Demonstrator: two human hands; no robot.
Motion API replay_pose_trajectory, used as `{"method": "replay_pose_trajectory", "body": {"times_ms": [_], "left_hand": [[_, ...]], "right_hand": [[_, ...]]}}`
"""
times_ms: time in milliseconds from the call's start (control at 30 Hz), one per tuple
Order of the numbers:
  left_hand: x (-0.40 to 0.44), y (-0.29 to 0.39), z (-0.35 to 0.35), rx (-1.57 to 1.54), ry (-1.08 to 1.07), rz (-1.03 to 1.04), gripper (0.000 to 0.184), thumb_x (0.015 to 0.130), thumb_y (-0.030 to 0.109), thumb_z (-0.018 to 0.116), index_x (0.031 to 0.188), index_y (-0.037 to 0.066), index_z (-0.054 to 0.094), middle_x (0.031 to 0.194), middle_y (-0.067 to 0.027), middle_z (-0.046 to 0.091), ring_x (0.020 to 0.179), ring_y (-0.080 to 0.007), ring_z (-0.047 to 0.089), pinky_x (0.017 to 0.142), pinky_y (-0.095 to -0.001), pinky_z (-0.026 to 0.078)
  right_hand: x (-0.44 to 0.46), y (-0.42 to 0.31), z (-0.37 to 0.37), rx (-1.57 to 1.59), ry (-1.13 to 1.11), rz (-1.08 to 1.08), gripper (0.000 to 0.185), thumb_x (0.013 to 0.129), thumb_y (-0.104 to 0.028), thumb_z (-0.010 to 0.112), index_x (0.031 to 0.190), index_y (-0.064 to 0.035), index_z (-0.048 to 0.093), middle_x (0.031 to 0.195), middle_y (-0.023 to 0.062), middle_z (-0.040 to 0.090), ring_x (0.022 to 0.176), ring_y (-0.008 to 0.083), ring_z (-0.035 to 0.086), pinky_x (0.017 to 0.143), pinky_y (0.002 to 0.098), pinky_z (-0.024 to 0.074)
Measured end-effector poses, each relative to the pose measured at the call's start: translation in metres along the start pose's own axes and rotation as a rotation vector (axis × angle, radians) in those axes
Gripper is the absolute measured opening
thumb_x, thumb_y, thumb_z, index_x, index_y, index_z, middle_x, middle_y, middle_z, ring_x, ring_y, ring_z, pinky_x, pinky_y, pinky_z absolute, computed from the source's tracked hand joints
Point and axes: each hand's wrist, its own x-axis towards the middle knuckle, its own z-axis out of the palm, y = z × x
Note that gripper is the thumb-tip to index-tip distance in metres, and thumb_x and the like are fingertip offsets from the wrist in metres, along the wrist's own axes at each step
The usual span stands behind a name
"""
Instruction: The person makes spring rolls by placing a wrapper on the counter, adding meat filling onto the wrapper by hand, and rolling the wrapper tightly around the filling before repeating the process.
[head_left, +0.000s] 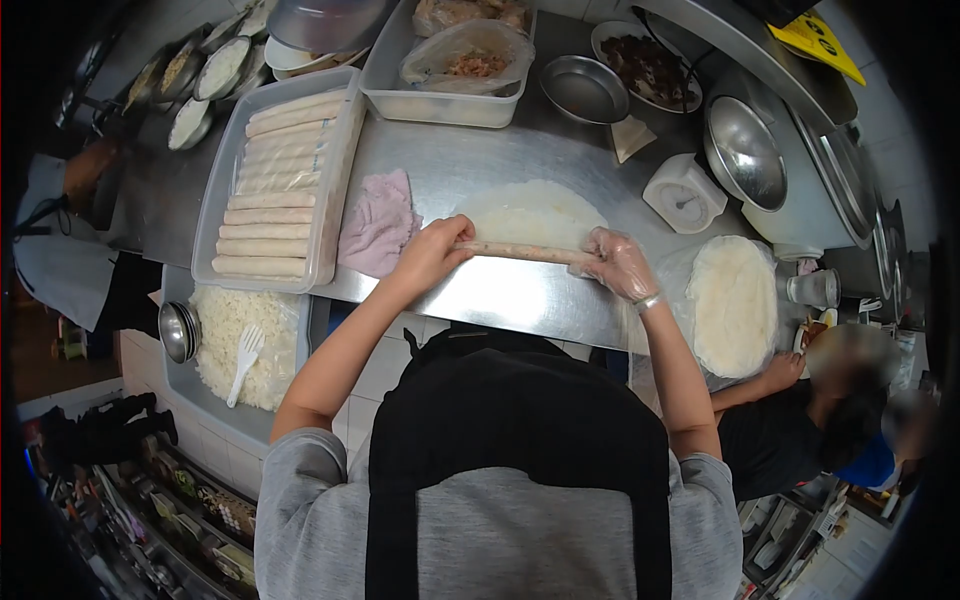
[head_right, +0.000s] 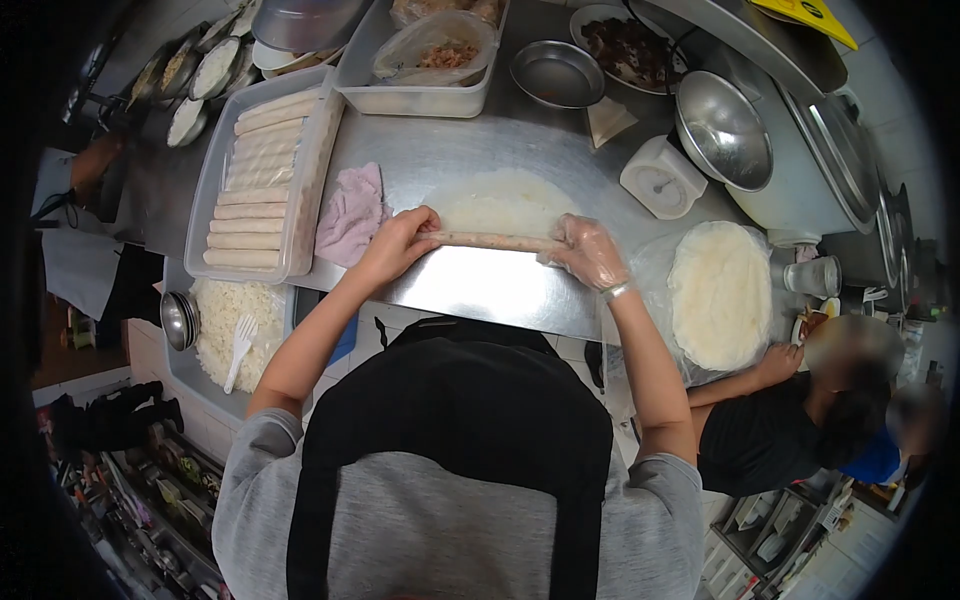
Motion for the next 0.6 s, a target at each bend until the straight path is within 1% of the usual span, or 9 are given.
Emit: {"method": "replay_pose_trajectory", "body": {"times_ms": [67, 200, 233, 300, 367, 433, 467, 533, 600], "left_hand": [[0.003, -0.003, -0.004, -0.049, -0.081, -0.038, 0.021, 0.08, 0.01, 0.07, 0.095, 0.0, 0.059, 0.091, -0.0149, 0.063, 0.085, -0.0311, 0.062, 0.076, -0.0375, 0.048], [0.007, -0.009, -0.005, -0.105, -0.011, -0.057, 0.02, 0.081, 0.01, 0.069, 0.095, -0.001, 0.06, 0.088, -0.0159, 0.062, 0.081, -0.0312, 0.062, 0.073, -0.0363, 0.048], [0.008, -0.009, -0.006, -0.029, -0.02, -0.089, 0.018, 0.081, 0.009, 0.067, 0.096, -0.001, 0.061, 0.092, -0.0153, 0.063, 0.085, -0.0313, 0.061, 0.076, -0.0367, 0.048], [0.008, -0.007, -0.003, 0.047, -0.029, -0.125, 0.018, 0.081, 0.008, 0.066, 0.097, 0.0, 0.062, 0.095, -0.0148, 0.063, 0.089, -0.0313, 0.061, 0.078, -0.0371, 0.048], [0.01, 0.005, 0.01, 0.381, 0.155, 0.059, 0.023, 0.079, 0.004, 0.062, 0.102, 0.001, 0.062, 0.109, -0.0146, 0.061, 0.1, -0.0322, 0.058, 0.086, -0.04, 0.046], [0.013, 0.017, 0.034, 0.389, 0.175, 0.292, 0.03, 0.078, 0.002, 0.059, 0.108, 0.002, 0.06, 0.121, -0.0143, 0.058, 0.113, -0.0334, 0.052, 0.096, -0.0428, 0.043], [0.014, 0.024, 0.045, 0.322, 0.073, 0.404, 0.041, 0.081, 0.006, 0.06, 0.121, 0.002, 0.055, 0.132, -0.0144, 0.052, 0.123, -0.0323, 0.047, 0.103, -0.0451, 0.038], [0.006, 0.043, 0.067, 0.414, -0.045, 0.4, 0.051, 0.085, 0.014, 0.059, 0.134, 0.003, 0.047, 0.141, -0.0128, 0.045, 0.134, -0.0302, 0.038, 0.11, -0.0471, 0.031], [0.007, 0.046, 0.071, 0.423, -0.072, 0.36, 0.056, 0.087, 0.017, 0.059, 0.138, 0.003, 0.041, 0.144, -0.0122, 0.042, 0.135, -0.0293, 0.036, 0.111, -0.0483, 0.03]], "right_hand": [[0.001, 0.008, -0.001, 0.048, 0.003, 0.053, 0.027, 0.072, -0.02, 0.077, 0.078, -0.0029, 0.056, 0.074, 0.0141, 0.061, 0.069, 0.028, 0.059, 0.065, 0.0386, 0.046], [0.003, 0.025, 0.005, 0.157, 0.063, 0.084, 0.022, 0.073, -0.012, 0.073, 0.075, -0.0009, 0.054, 0.071, 0.0153, 0.059, 0.067, 0.0276, 0.057, 0.063, 0.0383, 0.0442], [0.003, 0.026, 0.008, 0.157, 0.061, 0.084, 0.022, 0.073, -0.012, 0.073, 0.075, -0.0009, 0.054, 0.071, 0.0153, 0.059, 0.067, 0.0276, 0.057, 0.063, 0.0383, 0.0442], [0.002, 0.028, 0.011, 0.111, 0.213, -0.092, 0.019, 0.073, -0.009, 0.07, 0.074, 0.0006, 0.054, 0.07, 0.0159, 0.057, 0.066, 0.0287, 0.056, 0.063, 0.039, 0.0437], [0.003, 0.028, 0.012, 0.105, 0.217, -0.093, 0.018, 0.073, -0.008, 0.07, 0.074, 0.001, 0.054, 0.069, 0.0162, 0.056, 0.066, 0.0295, 0.055, 0.064, 0.0392, 0.0437], [0.004, 0.029, 0.012, 0.099, 0.22, -0.094, 0.017, 0.072, -0.007, 0.069, 0.074, 0.0013, 0.055, 0.069, 0.0165, 0.056, 0.066, 0.0303, 0.055, 0.064, 0.0394, 0.0438], [0.004, 0.03, 0.012, 0.092, 0.22, -0.093, 0.017, 0.073, -0.009, 0.069, 0.075, 0.0009, 0.056, 0.07, 0.0169, 0.057, 0.067, 0.0314, 0.056, 0.064, 0.04, 0.0442], [0.004, 0.031, 0.012, 0.082, 0.22, -0.093, 0.018, 0.073, -0.011, 0.07, 0.075, 0.0004, 0.057, 0.071, 0.0173, 0.058, 0.068, 0.0324, 0.057, 0.064, 0.0406, 0.0446], [0.004, 0.031, 0.011, 0.027, 0.179, 0.086, 0.022, 0.073, -0.018, 0.072, 0.076, -0.0007, 0.058, 0.073, 0.0181, 0.06, 0.07, 0.0344, 0.059, 0.065, 0.0428, 0.0455]]}}
